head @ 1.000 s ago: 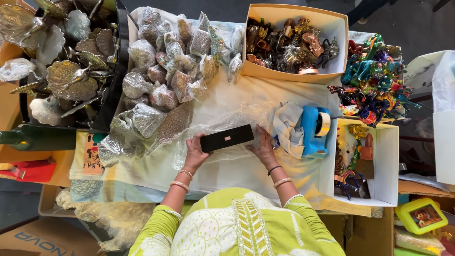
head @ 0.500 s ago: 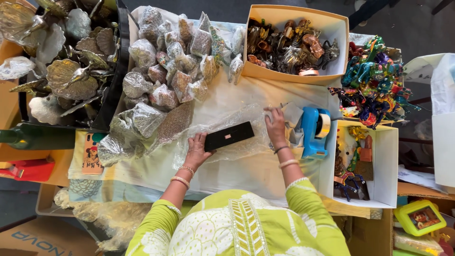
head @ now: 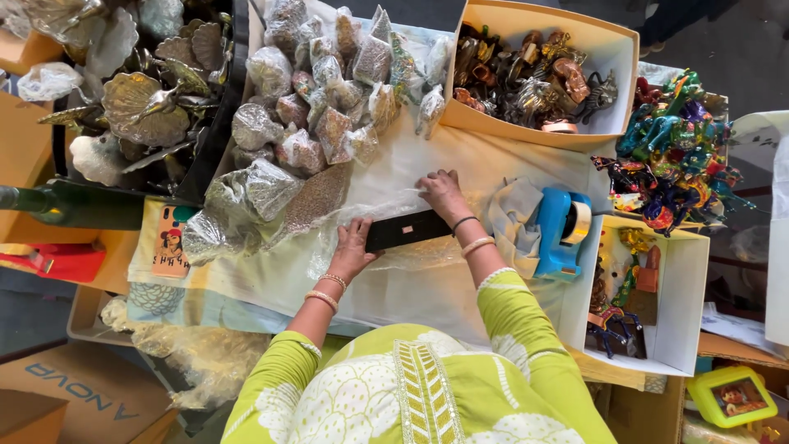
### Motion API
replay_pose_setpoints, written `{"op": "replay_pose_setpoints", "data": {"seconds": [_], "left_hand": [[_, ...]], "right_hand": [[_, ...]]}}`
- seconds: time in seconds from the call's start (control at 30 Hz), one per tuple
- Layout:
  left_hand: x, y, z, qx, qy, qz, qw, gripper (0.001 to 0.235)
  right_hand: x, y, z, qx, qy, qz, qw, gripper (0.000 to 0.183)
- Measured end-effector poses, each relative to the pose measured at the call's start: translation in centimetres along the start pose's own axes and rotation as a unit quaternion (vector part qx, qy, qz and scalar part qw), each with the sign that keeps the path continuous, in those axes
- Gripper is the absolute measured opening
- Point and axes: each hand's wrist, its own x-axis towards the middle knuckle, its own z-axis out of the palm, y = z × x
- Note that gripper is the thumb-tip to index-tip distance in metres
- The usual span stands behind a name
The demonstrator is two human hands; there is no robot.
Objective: The person wraps a small rectangular object in bubble wrap, folds the edges, and secures it with tape. They then use scissors to trim excess bubble wrap and place the wrapped item into a box.
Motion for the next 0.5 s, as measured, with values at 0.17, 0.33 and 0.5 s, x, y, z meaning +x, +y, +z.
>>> {"op": "replay_pose_setpoints", "data": {"seconds": [0.17, 0.33, 0.5], "left_hand": [[0.0, 0.3, 0.1, 0.015, 0.013, 0.001, 1.000, 0.092], [0.0, 0.4, 0.1, 0.039, 0.003, -0.007, 0.999, 0.090], [0.0, -0.3, 0.8, 0.021, 0.041, 0.027, 0.999, 0.092]], "right_hand": [[-5.0, -2.3, -5.7, -0.007, 0.078, -0.122, 0.989, 0.009], [-10.8, -2.6, -4.4, -0.016, 0.125, -0.173, 0.977, 0.020], [-12.2, -3.2, -4.2, 0.058, 0.172, -0.143, 0.973, 0.036]]}}
